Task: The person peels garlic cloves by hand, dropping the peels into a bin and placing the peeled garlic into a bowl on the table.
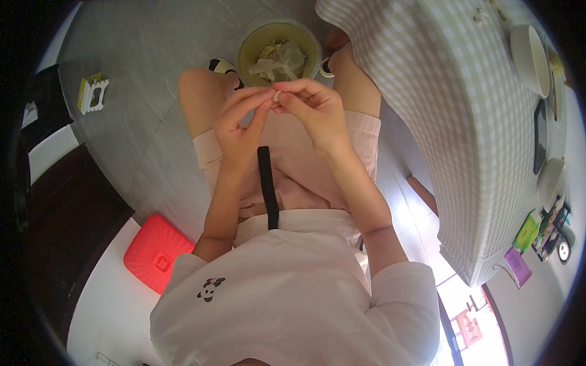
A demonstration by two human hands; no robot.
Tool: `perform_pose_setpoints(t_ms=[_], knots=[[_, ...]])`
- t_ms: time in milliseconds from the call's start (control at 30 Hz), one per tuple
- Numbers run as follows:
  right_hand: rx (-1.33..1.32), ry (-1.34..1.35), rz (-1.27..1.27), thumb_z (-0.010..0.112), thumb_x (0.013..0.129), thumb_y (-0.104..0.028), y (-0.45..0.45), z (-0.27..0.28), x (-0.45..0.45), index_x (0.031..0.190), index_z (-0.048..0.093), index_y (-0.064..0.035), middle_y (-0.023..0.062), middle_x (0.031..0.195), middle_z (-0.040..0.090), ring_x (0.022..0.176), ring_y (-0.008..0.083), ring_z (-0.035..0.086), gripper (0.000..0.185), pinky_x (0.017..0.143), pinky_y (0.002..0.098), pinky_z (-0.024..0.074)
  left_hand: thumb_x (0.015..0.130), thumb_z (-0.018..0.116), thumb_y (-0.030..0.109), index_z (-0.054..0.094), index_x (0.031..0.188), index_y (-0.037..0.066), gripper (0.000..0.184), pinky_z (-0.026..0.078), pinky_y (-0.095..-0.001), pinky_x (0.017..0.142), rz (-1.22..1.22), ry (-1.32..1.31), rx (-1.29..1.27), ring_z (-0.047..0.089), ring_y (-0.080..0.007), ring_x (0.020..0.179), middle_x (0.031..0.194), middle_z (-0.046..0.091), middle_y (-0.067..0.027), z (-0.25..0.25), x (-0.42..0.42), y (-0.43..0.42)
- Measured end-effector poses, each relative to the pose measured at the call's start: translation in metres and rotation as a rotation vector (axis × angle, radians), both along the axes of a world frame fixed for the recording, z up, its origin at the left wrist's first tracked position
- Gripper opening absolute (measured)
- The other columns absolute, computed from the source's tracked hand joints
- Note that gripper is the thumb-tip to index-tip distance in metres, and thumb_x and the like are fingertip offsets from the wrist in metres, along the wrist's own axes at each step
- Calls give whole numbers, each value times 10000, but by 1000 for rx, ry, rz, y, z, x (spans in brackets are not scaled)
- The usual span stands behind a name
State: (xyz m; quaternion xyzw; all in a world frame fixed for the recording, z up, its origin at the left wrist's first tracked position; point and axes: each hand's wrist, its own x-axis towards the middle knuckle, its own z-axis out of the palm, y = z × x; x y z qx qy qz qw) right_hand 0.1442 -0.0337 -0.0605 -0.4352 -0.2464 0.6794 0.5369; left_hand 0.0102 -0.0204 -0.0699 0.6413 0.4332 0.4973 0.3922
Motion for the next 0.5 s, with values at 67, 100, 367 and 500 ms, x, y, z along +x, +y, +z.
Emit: perform_pose_setpoints(t_ms=[67, 100, 367, 500], knots=[[-3, -1, 0, 531, 776, -3, 0, -1, 0, 924, 564, 28, 91, 854, 589, 754, 129, 566, 155, 679, 232, 467, 704, 586, -44, 621, 851, 24, 165, 443, -226, 636, -5, 4, 3, 560, -151, 741, 830, 590, -63, -1, 0, 0], [-4, 10, -3, 533, 775, -2, 0, -3, 0, 918, 564, 26, 90, 846, 589, 746, 127, 564, 149, 675, 229, 463, 702, 586, -45, 622, 850, 24, 167, 443, -228, 635, -13, 2, 4, 559, -153, 742, 829, 590, -63, -1, 0, 0], [9, 22, 3, 532, 774, -2, -1, -6, 1, 912, 563, 27, 88, 825, 591, 732, 123, 560, 145, 671, 219, 450, 702, 577, -62, 618, 859, 13, 179, 439, -232, 647, -32, 23, 19, 560, -159, 747, 837, 594, -81, -2, 0, 0], [-18, 37, -10, 524, 781, -10, -1, -2, 0, 930, 560, 32, 91, 833, 591, 739, 122, 562, 159, 680, 224, 455, 706, 577, -62, 612, 869, 14, 184, 438, -231, 652, -8, 1, 13, 560, -158, 748, 840, 593, -86, -1, 0, -1]])
